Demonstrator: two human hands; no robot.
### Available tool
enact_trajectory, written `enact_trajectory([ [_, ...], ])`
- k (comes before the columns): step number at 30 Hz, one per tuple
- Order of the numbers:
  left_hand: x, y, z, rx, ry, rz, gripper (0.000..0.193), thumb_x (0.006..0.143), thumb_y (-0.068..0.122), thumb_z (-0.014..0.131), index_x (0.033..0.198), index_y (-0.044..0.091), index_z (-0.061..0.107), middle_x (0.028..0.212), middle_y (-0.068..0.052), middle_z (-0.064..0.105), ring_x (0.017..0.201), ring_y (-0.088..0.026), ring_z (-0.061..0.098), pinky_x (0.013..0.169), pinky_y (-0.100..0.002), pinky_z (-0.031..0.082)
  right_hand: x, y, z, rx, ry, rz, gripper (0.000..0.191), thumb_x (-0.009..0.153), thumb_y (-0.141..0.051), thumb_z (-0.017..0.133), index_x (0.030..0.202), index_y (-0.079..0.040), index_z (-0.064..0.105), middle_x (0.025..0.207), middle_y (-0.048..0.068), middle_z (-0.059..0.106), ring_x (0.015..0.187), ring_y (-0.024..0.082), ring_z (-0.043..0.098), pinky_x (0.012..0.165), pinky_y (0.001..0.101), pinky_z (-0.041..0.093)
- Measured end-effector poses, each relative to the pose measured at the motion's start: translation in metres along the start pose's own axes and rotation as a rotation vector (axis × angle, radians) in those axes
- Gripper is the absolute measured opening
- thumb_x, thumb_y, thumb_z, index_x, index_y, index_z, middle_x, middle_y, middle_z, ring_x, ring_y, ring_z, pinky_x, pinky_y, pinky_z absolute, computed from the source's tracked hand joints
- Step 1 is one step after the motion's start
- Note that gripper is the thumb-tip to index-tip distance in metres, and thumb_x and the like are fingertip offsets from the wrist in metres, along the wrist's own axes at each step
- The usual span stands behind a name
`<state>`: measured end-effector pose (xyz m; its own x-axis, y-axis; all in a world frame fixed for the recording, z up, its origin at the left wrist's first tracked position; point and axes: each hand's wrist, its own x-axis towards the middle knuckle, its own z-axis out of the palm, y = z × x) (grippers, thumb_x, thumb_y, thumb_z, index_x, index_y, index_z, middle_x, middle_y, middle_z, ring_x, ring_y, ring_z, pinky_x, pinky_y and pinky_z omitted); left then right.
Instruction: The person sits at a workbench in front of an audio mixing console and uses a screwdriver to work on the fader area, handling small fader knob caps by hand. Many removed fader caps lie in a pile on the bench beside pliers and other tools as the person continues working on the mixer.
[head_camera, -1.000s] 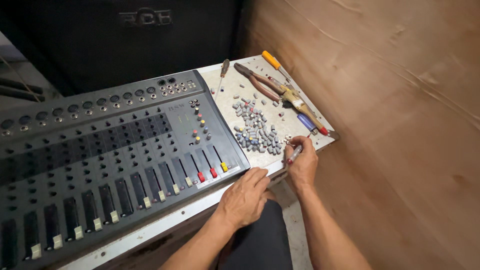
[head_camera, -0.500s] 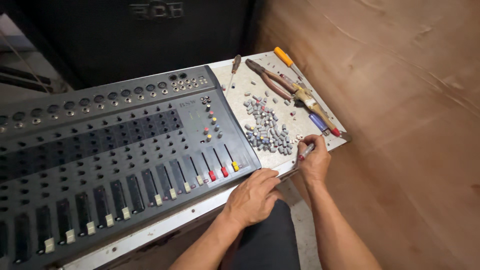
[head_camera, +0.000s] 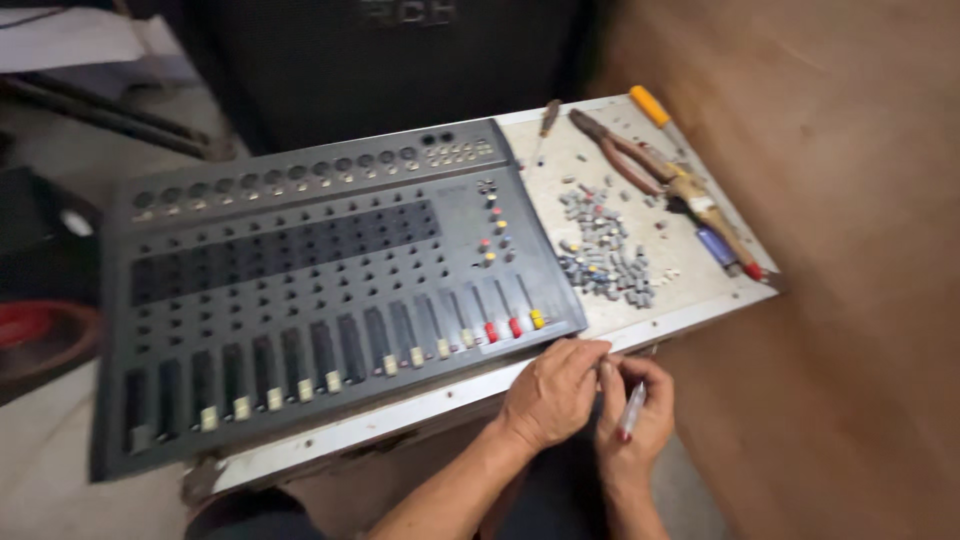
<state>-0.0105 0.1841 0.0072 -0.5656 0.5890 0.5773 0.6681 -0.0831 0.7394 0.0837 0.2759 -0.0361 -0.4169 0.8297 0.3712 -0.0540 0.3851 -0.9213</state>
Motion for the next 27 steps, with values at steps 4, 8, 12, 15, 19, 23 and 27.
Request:
enact_trajectory([
  [4,-0.026,0.015,-0.033,0.004,0.031,-0.017,0.024,0.09,-0.002,0.061,0.114,0.003,0.067,0.105,-0.015,0.071,0.1,-0.036,0.069,0.088,-0.042,0.057,-0.035,-0.016,0.011,0.162,-0.089,0.101,0.021,0.093,-0.006,0.074,0.109,-0.004,0.06,0.098,0.003,0.067,0.088,0.009,0.061,0.081,0.0229,0.051],
  [8,-0.054,0.035,-0.077,0.137,0.137,-0.043,0.025,0.089,-0.002,0.063,0.112,0.004,0.07,0.107,-0.014,0.07,0.101,-0.034,0.069,0.087,-0.041,0.057,-0.059,-0.025,0.024,0.256,-0.26,0.167,0.022,0.091,-0.002,0.075,0.108,-0.004,0.061,0.098,0.003,0.067,0.089,0.008,0.063,0.081,0.0227,0.052],
  [12,-0.078,0.047,-0.121,0.292,0.156,-0.086,0.027,0.086,-0.003,0.067,0.111,0.005,0.072,0.103,-0.01,0.07,0.095,-0.031,0.069,0.084,-0.04,0.057,-0.082,-0.034,0.045,0.239,-0.383,0.245,0.022,0.089,-0.002,0.076,0.106,-0.003,0.062,0.096,0.004,0.071,0.086,0.008,0.065,0.078,0.0229,0.054],
  [15,-0.089,0.051,-0.147,0.309,0.2,-0.047,0.03,0.084,-0.004,0.068,0.113,0.004,0.071,0.106,-0.01,0.07,0.096,-0.032,0.068,0.084,-0.04,0.056,-0.093,-0.044,0.059,0.258,-0.478,0.279,0.023,0.09,-0.001,0.076,0.108,-0.003,0.062,0.094,0.004,0.07,0.084,0.009,0.064,0.075,0.0233,0.053],
  [19,-0.102,0.054,-0.167,0.366,0.266,-0.045,0.031,0.084,-0.004,0.07,0.113,0.004,0.071,0.105,-0.01,0.07,0.097,-0.031,0.069,0.084,-0.04,0.057,-0.103,-0.054,0.08,0.324,-0.564,0.197,0.025,0.089,0.0,0.076,0.109,-0.003,0.062,0.097,0.003,0.07,0.088,0.008,0.065,0.078,0.0222,0.053],
  [23,-0.114,0.052,-0.178,0.412,0.302,-0.079,0.031,0.084,-0.004,0.07,0.114,0.005,0.07,0.106,-0.011,0.07,0.096,-0.032,0.069,0.085,-0.041,0.057,-0.116,-0.06,0.093,0.354,-0.614,0.186,0.025,0.089,0.001,0.075,0.11,-0.003,0.062,0.099,0.004,0.071,0.09,0.008,0.066,0.082,0.0225,0.054],
  [27,-0.124,0.045,-0.183,0.417,0.339,-0.099,0.031,0.084,-0.004,0.071,0.114,0.005,0.07,0.107,-0.012,0.07,0.097,-0.033,0.07,0.085,-0.041,0.057,-0.122,-0.058,0.103,0.386,-0.671,0.199,0.027,0.089,0.002,0.077,0.11,-0.003,0.062,0.098,0.005,0.071,0.09,0.009,0.065,0.082,0.0233,0.054],
])
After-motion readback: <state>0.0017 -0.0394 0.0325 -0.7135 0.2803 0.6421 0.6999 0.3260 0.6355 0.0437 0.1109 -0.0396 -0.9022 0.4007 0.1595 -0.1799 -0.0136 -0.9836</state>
